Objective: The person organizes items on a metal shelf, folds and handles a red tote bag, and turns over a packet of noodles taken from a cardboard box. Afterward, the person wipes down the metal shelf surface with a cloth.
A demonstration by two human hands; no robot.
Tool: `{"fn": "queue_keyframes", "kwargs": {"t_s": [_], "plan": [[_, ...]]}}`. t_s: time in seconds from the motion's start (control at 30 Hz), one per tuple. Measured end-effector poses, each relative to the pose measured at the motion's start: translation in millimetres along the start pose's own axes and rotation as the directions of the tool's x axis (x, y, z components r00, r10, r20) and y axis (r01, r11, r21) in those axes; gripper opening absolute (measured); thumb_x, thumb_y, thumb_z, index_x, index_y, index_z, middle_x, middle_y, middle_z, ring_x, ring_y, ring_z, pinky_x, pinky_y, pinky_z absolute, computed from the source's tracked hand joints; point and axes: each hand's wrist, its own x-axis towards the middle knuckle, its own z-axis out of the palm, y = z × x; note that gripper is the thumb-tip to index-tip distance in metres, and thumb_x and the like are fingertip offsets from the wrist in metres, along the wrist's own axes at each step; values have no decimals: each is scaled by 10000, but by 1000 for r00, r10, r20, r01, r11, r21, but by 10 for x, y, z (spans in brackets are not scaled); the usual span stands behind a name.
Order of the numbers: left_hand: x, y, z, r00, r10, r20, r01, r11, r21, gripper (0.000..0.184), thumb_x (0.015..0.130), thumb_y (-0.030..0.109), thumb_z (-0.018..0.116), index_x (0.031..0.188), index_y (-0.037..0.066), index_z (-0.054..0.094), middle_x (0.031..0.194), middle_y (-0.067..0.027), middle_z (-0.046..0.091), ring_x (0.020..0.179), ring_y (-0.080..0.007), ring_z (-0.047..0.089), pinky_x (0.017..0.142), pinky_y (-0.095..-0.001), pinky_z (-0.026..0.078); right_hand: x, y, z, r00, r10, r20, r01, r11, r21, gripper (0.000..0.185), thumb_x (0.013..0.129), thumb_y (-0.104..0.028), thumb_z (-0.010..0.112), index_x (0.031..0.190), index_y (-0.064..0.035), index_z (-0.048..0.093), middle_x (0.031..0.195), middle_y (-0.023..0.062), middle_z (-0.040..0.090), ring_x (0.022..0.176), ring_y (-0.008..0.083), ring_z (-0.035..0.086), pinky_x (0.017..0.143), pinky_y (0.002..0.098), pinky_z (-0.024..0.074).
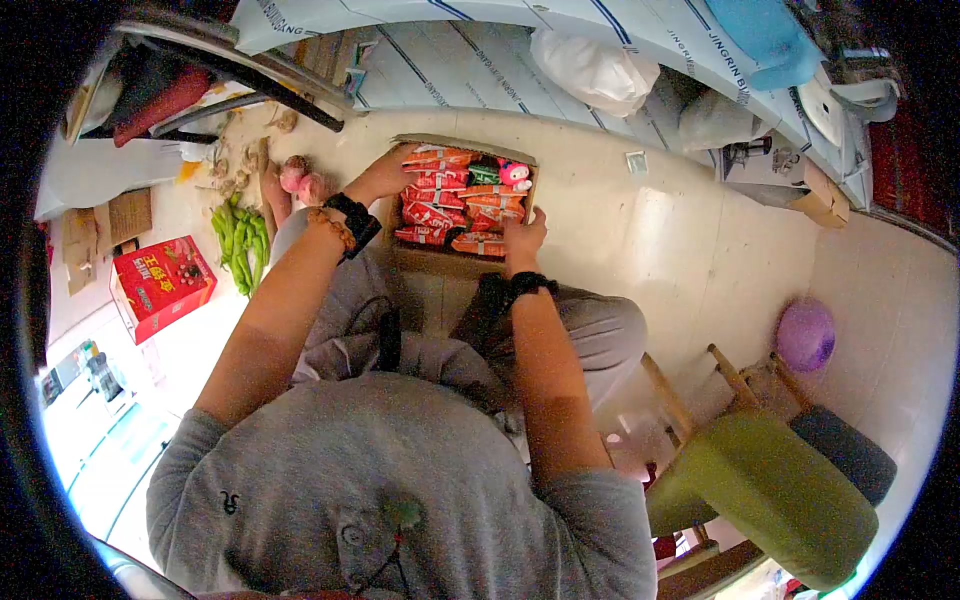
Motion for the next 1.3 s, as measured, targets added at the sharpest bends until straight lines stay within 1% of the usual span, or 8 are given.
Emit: {"fn": "queue_keyframes", "kwargs": {"t_s": [0.17, 0.4, 0.6, 0.8, 0.9, 1.03, 1.13, 1.3], "plan": [[-297, 149, 35, 996, -92, 18, 93, 990, -102, 599, 783, 120, 629, 1347, 38, 444, 1254, -237, 548, 1148, -358, 537, 973, -379, 429, 463, 479, 45, 878, -419, 230, 478, 795, -373, 378, 709, -93, 768, 1052, -26, 624, 1025, 158, 632, 954, 284, 599, 728, 399, 528], [-414, -426, 616, 990, -46, 135, 58, 994, -89, 497, 790, 164, 613, 1272, 67, 544, 1214, -203, 590, 1116, -346, 565, 950, -380, 451, -560, -297, -282, 865, -467, 182, 435, 519, -736, 446, 642, -211, 812, 1037, -72, 658, 990, 156, 627, 1011, 330, 565, 899, 418, 466], [-639, -30, 568, 960, -60, 274, 90, 991, -98, 434, 818, 203, 603, 1234, 81, 572, 1201, -172, 603, 1088, -328, 580, 926, -374, 463, -345, 71, -89, 714, -418, 562, 694, 316, -647, 508, 666, -151, 773, 1142, -83, 611, 1067, 156, 620, 1080, 356, 550, 888, 405, 481], [-697, -221, 778, 975, -41, 219, 78, 983, -164, 459, 802, 182, 653, 1237, 71, 558, 1131, -184, 623, 1044, -326, 604, 884, -386, 482, -198, 67, -57, 723, -274, 634, 688, 363, -628, 423, 721, -100, 729, 1122, -81, 593, 997, 180, 638, 1019, 339, 599, 871, 382, 491], [-738, -45, 556, 978, -45, 204, 59, 996, -65, 527, 804, 219, 680, 1274, 43, 517, 1171, -178, 610, 1074, -320, 590, 905, -383, 472, -271, -160, -152, 659, -377, 651, 740, 480, -471, 287, 794, -75, 676, 1064, -63, 580, 1009, 121, 654, 900, 294, 636, 791, 360, 503], [-808, 216, 159, 995, 1, 102, 32, 946, -322, 691, 801, 334, 720, 1333, -1, 433, 1297, -199, 511, 1186, -295, 514, 981, -354, 420, -537, -879, -561, 617, -204, 760, 264, 964, 44, 179, 854, -52, 625, 1023, -68, 571, 1009, 40, 652, 838, 164, 606, 733, 290, 480], [-818, 477, -104, 987, 157, -30, -148, 833, -533, 831, 799, 395, 740, 1390, -31, 341, 1392, -215, 397, 1307, -267, 391, 1063, -336, 342, -516, -1104, -873, 550, -293, 782, 49, 946, 320, 148, 886, -51, 598, 1027, -68, 560, 994, 33, 643, 846, 126, 602, 751, 250, 473], [-1010, 855, -422, 981, 183, 65, -64, 621, -781, 584, 890, 172, 658, 1371, -6, 379, 1307, -116, 518, 1186, -204, 510, 998, -338, 419, -879, -1660, -1294, 550, -497, 671, -144, 736, 662, 137, 935, -112, 557, 1052, -42, 539, 1011, 49, 640, 942, 152, 618, 793, 288, 502]]}}
